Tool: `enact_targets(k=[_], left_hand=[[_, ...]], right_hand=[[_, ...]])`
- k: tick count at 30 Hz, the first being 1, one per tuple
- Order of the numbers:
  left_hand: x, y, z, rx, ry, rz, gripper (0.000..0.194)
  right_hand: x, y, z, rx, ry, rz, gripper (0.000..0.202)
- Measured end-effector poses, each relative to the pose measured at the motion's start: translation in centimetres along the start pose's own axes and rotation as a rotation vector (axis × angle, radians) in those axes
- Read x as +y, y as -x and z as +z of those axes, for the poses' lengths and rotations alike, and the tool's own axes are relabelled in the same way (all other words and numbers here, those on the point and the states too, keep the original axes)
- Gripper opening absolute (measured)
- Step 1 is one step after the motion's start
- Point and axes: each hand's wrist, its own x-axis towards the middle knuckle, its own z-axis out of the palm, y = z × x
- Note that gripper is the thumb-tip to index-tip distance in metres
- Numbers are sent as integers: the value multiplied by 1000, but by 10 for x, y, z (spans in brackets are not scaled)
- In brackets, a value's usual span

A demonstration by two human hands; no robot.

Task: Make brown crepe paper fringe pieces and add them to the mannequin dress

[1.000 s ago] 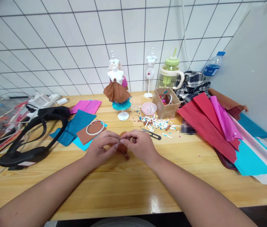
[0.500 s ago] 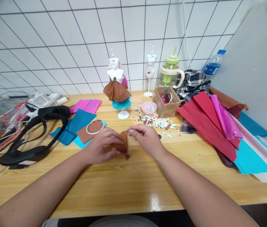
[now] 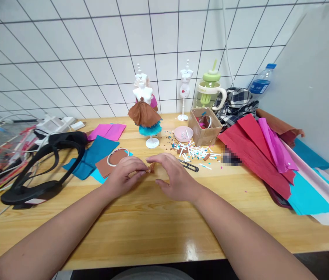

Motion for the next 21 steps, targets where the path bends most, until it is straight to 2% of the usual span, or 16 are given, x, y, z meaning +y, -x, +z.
enact_targets(k=[7, 21], left_hand=[[6, 2, -2, 153, -81, 176, 19], [12, 4, -5, 168, -124, 179, 17]], right_hand=[[-5, -4, 4, 23, 37, -17, 40], [-7, -3, 8, 46, 69, -19, 20]])
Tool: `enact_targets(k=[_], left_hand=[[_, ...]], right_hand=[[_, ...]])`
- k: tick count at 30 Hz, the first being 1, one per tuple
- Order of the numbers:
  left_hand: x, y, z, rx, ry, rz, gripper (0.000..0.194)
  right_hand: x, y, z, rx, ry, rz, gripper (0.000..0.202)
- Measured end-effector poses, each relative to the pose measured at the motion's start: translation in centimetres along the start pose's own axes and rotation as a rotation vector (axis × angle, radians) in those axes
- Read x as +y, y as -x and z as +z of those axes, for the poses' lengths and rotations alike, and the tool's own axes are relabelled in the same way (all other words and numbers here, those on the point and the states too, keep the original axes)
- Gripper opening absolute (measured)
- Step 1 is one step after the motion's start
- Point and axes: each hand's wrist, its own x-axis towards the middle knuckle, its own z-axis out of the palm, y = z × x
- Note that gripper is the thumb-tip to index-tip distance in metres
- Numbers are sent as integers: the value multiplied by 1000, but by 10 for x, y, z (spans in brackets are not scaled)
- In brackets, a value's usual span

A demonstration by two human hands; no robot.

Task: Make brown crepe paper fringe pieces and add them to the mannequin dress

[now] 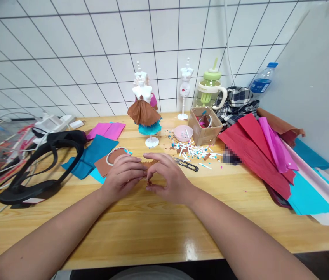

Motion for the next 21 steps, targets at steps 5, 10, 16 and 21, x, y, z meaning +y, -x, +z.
enact_targets(k=[5, 10, 16, 21], left_hand=[[4, -1, -3, -9, 13, -15, 17], [9, -2, -7, 0, 132, -3, 32], [11, 1, -2, 70, 7, 52, 26], [12, -1, -4, 67, -16, 59, 15]], right_hand=[[-1, 0, -1, 23, 11, -13, 9], [-3, 1, 0, 73, 4, -22, 8], [-2, 2, 1, 86, -1, -26, 6], [-1, 3, 5, 82, -44, -7, 6]])
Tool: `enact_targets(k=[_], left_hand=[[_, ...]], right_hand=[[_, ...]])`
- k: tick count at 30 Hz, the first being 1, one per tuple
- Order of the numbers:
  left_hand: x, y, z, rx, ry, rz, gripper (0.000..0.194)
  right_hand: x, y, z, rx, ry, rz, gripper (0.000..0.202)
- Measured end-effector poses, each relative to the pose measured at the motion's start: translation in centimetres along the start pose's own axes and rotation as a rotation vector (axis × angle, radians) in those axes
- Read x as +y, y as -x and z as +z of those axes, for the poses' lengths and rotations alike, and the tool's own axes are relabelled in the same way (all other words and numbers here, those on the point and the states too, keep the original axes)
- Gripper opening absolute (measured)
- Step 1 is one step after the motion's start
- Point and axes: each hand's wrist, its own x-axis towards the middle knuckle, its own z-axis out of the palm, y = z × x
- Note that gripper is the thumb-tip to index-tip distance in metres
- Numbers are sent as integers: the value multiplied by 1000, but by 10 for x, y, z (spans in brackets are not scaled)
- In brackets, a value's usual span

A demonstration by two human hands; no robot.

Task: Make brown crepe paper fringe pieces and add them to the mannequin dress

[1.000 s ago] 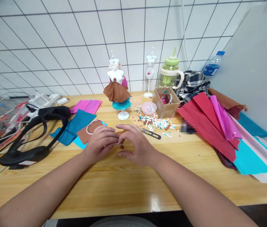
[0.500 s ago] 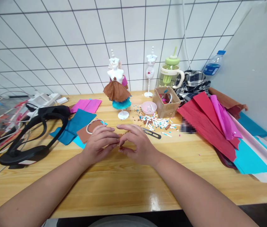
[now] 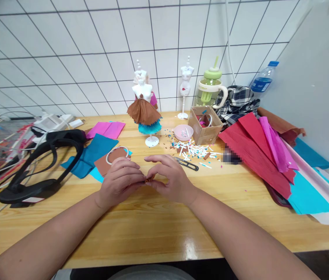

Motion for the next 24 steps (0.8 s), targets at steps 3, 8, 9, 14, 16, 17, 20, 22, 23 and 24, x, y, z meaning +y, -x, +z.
enact_targets(k=[3, 8, 9, 14, 16, 17, 20, 22, 23, 24], left_hand=[[1, -5, -2, 22, 86, -36, 10], [3, -5, 3, 9, 348, -276, 3], [4, -4, 4, 3, 411, -354, 4], [4, 1, 13, -55, 784, -698, 39], [3, 0, 16, -93, 917, -804, 49], [3, -1, 17, -111, 962, -850, 49], [2, -3, 18, -157, 1051, -961, 37], [0, -2, 18, -194, 1137, -1031, 34], [-1, -1, 18, -202, 1178, -1062, 34], [-1, 0, 19, -195, 1212, -1084, 35]], right_hand=[[1, 0, 4, 48, -137, 105, 29], [4, -2, 3, -42, -119, 228, 26], [4, -3, 2, -60, -94, 246, 15], [8, -4, 3, -5, -294, 449, 8], [11, -4, 5, 25, -416, 535, 10], [12, -3, 6, 33, -457, 568, 12], [14, -4, 7, 45, -525, 611, 16], [14, -5, 7, 36, -559, 625, 18], [15, -6, 6, 23, -575, 634, 19], [15, -6, 6, 8, -588, 646, 20]])
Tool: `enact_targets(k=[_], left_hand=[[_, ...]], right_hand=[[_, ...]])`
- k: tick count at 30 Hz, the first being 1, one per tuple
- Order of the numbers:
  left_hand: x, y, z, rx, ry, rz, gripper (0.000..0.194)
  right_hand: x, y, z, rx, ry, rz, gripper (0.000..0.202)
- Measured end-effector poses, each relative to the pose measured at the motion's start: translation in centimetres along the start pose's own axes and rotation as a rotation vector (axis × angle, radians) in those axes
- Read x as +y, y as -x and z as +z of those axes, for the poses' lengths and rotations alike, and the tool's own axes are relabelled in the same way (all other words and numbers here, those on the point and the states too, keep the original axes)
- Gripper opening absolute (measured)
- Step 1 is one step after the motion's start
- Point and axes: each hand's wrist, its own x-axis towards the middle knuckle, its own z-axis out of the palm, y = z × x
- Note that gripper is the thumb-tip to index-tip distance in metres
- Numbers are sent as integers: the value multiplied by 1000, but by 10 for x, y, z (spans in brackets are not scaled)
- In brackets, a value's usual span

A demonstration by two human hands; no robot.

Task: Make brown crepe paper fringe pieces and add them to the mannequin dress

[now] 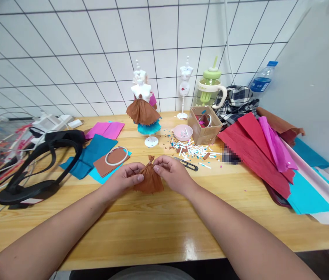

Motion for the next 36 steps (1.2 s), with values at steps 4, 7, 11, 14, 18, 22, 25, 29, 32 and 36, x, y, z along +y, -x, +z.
enact_targets(k=[4, 7, 11, 14, 18, 22, 25, 29, 32, 36], left_hand=[[-2, 0, -2, 38, 101, -16, 31], [-1, 0, -1, 31, 150, -39, 28], [-1, 0, -2, -7, 127, -63, 28], [-3, -1, -2, -30, 100, -73, 27], [-3, 0, -2, -54, 100, -81, 28], [-2, 0, -2, -60, 134, -85, 38], [-3, -1, -3, -25, 87, -123, 33], [-6, -3, -4, -18, 67, -124, 29], [-6, -3, -5, -6, 39, -104, 31], [-3, -2, -4, 26, -106, -94, 38]], right_hand=[[0, -2, -3, -23, -23, 37, 22], [0, -1, -4, -15, -70, 68, 24], [-2, 0, -3, -18, -141, 170, 33], [-3, 0, -2, -11, -129, 175, 33], [-2, -1, -1, -11, -102, 159, 30], [-1, -2, -2, 31, -109, 151, 30], [-1, -2, -2, 30, -104, 147, 30], [-2, -2, -2, 7, -101, 160, 29], [-3, -2, -2, 19, -97, 162, 28], [-4, -2, -3, 25, -58, 154, 28]])
